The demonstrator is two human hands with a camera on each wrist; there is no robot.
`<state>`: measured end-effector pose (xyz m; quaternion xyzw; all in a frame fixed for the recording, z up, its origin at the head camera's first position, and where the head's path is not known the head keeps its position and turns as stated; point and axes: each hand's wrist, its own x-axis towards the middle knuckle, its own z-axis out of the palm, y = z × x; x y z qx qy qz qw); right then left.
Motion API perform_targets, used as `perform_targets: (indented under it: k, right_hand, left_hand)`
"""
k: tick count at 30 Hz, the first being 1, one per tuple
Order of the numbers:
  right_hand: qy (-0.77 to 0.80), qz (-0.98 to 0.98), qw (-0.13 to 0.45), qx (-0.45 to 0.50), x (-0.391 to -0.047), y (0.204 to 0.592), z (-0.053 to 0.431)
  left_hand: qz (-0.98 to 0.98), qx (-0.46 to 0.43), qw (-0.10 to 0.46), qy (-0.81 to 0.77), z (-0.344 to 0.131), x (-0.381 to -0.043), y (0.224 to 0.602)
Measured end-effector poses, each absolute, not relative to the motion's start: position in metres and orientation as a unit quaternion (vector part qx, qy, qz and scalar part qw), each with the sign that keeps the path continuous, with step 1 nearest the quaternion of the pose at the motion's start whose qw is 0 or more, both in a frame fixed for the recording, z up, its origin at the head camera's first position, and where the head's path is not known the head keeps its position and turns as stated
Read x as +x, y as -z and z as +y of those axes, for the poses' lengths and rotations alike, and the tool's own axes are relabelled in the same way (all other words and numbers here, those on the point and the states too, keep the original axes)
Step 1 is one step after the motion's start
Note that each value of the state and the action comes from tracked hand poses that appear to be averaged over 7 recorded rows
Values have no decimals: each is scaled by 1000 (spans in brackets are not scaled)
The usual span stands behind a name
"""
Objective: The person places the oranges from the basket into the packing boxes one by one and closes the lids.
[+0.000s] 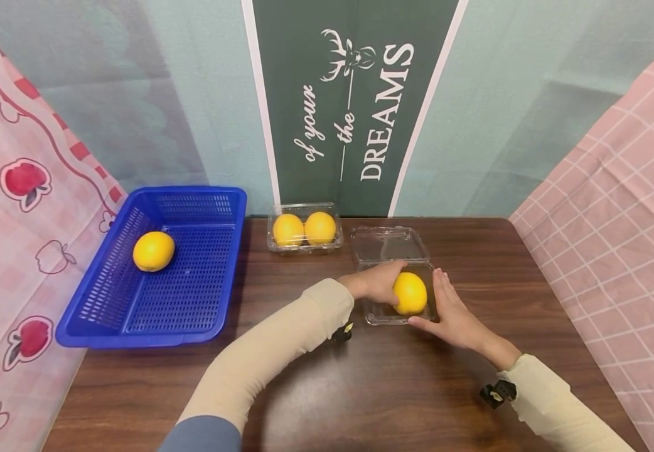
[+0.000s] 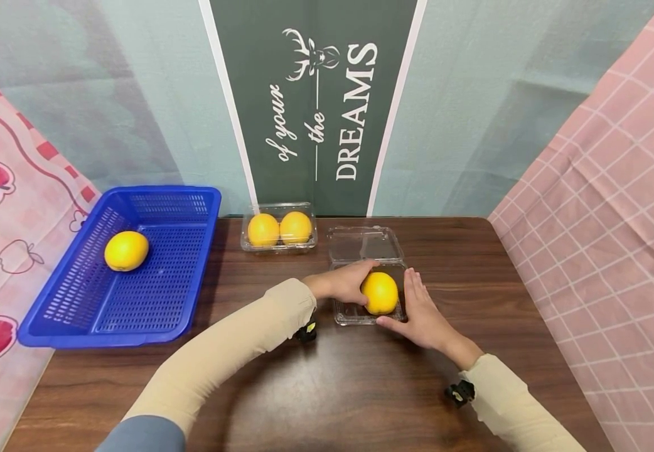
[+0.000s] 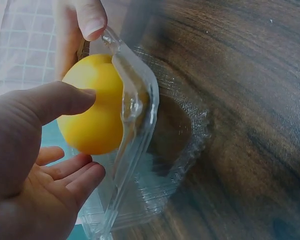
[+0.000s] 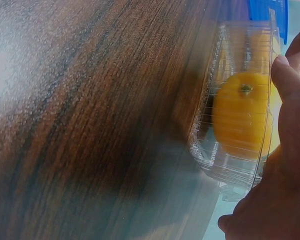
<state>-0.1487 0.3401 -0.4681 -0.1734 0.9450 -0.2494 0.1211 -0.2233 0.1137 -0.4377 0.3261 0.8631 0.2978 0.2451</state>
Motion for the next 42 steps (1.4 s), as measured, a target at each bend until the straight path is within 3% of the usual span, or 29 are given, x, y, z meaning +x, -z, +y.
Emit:
perform_targets:
  k: [42]
  right_hand:
    - [238, 945, 144, -171, -158, 454, 342]
  left_hand:
    - [859, 368, 233, -268, 74, -239, 387]
